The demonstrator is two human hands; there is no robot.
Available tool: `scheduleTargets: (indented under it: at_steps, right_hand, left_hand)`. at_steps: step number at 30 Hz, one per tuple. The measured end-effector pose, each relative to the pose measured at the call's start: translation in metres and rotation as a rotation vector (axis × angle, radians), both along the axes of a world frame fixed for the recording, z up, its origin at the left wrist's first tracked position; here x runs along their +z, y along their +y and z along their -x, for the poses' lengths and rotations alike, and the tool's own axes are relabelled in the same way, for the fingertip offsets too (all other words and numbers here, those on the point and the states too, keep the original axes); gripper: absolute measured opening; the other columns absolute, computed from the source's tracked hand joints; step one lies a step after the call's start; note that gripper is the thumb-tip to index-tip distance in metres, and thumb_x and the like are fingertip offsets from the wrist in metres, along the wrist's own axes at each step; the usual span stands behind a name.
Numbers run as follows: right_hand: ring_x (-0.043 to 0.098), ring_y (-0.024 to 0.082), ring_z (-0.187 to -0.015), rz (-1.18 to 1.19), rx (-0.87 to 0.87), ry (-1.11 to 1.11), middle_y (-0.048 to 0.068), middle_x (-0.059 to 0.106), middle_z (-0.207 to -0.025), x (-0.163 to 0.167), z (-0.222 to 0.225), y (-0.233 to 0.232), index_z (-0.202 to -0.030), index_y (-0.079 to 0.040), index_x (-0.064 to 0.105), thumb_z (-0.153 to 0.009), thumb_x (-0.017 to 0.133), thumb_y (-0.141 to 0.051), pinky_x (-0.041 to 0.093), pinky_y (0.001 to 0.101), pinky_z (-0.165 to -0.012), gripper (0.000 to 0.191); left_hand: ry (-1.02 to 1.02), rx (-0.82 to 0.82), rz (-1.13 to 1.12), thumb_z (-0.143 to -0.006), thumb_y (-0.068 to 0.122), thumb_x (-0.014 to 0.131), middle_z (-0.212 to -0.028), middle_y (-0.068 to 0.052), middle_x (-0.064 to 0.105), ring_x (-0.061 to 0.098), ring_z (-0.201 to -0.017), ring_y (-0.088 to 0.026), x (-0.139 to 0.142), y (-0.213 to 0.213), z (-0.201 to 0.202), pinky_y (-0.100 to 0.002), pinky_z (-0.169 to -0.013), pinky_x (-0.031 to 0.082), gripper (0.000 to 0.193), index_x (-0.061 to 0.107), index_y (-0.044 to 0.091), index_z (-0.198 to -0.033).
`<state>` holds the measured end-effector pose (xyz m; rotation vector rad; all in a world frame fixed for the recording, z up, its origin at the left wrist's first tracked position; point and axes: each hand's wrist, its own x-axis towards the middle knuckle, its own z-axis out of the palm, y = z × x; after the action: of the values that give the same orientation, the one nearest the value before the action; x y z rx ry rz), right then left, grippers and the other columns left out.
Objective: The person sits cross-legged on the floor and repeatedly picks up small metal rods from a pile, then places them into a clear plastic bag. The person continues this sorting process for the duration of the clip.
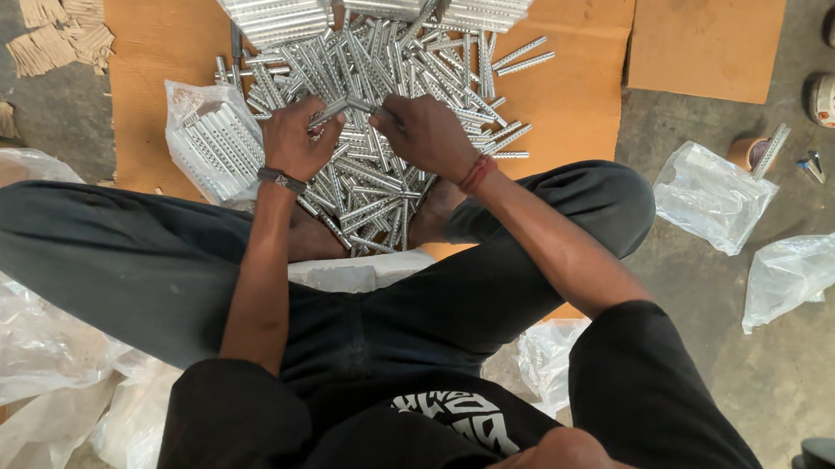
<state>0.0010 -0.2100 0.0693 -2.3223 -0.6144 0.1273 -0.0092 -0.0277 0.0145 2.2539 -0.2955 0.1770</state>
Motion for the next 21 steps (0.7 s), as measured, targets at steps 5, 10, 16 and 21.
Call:
scheduleTargets:
  at_steps: [5, 10, 16, 21]
  right_hand:
    - [0.050, 0.029, -0.045, 0.244, 0.106, -0.075, 0.010, 0.051, -0.050, -0.005, -0.004, -0.006, -0.066, -0.007, 0.053, -0.073, 0.053, -0.022, 0.037, 0.0397, -0.041, 0.017]
    - [0.050, 0.027, -0.047, 0.299, 0.177, -0.046, 0.009, 0.049, -0.050, -0.028, 0.003, -0.003, -0.063, -0.007, 0.054, -0.077, 0.052, -0.028, 0.038, 0.0375, -0.044, 0.025]
    - [0.044, 0.012, -0.043, -0.091, 0.462, 0.694, 0.003, 0.046, -0.057, -0.051, -0.011, -0.023, -0.079, -0.005, 0.057, -0.082, 0.036, -0.031, 0.038, 0.0307, -0.040, 0.034]
    - [0.050, 0.022, -0.050, 0.253, 0.469, 0.131, 0.009, 0.052, -0.059, -0.054, -0.008, -0.021, -0.066, -0.007, 0.056, -0.086, 0.042, -0.028, 0.041, 0.0339, -0.047, 0.032]
  left_hand:
    - [-0.139, -0.039, -0.233, -0.065, 0.017, 0.061, -0.055, -0.006, 0.052, 0.051, -0.046, -0.022, -0.009, 0.002, 0.004, -0.034, -0.041, 0.038, 0.013, 0.052, 0.009, -0.062]
    - [-0.172, -0.120, -0.384, -0.061, 0.016, 0.061, -0.050, -0.005, 0.050, 0.049, -0.043, -0.021, -0.030, -0.005, 0.007, -0.033, -0.040, 0.037, 0.011, 0.052, 0.010, -0.058]
    - [-0.305, -0.175, -0.196, -0.063, 0.010, 0.056, -0.055, -0.004, 0.052, 0.050, -0.045, -0.019, -0.045, -0.014, 0.008, -0.031, -0.041, 0.040, 0.004, 0.056, 0.010, -0.067]
    - [-0.330, -0.144, -0.184, -0.065, 0.010, 0.059, -0.051, -0.005, 0.050, 0.049, -0.042, -0.021, -0.055, -0.022, 0.008, -0.032, -0.039, 0.037, 0.005, 0.054, 0.009, -0.063]
